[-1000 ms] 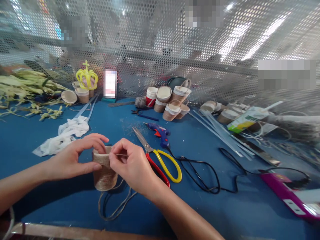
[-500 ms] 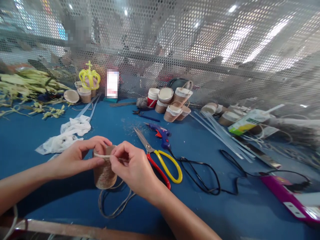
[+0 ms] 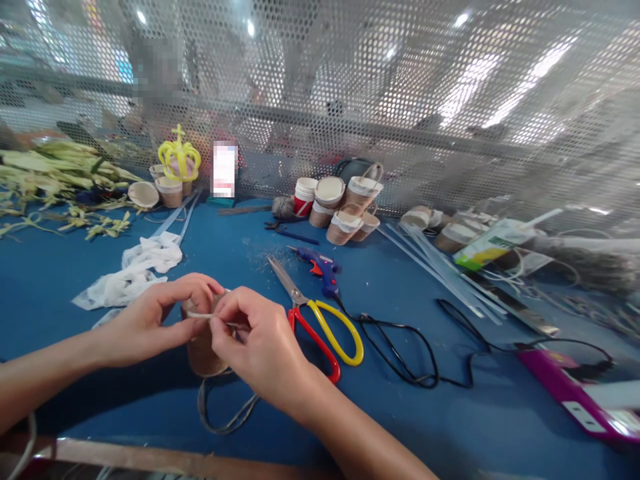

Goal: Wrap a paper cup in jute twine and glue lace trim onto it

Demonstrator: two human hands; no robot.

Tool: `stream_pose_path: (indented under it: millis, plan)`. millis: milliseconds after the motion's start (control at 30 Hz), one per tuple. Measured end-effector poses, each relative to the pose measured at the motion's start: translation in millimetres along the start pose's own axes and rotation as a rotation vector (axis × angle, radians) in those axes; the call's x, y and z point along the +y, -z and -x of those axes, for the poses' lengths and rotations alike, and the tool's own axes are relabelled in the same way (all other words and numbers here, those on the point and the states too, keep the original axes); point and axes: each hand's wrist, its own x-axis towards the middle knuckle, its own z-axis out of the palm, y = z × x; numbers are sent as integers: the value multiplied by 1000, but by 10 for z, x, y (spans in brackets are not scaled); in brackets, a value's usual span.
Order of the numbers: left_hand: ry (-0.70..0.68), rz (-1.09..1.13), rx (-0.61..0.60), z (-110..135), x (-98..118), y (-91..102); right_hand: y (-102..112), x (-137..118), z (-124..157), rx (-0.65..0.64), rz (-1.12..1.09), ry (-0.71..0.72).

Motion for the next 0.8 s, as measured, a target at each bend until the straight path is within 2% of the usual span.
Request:
stream_pose_path:
  millis: [133,200,300,400,500,567,667,733,800]
  plan:
    - [-55,-20,69,7,-77,45,40,-2,7,111,43,55]
    - [-90,-70,119,3,-133,70,53,-26,33,100,73,46]
    - [-87,-134,178,-12,-207,96,67,-106,111,-124,137,3]
    - [-43,-135,196,-28,-251,107,130,-213,187,-368,229,26]
    - [-9,-117,179,-34,-271,114,307,-301,185,-461,353,13]
    - [-16,-116,159,-33,-278,119,494,-326,112,-386,390,-64]
    - [-68,-121,144,-21,-288,126,828,-252,-105,-101,423,-284]
    - [-103,-142,143,-12,-296,129,1029,-90,-284,99,497,-461]
    - [-135,-175,134,-5,-300,130,1167,156,-446,227,695,-602]
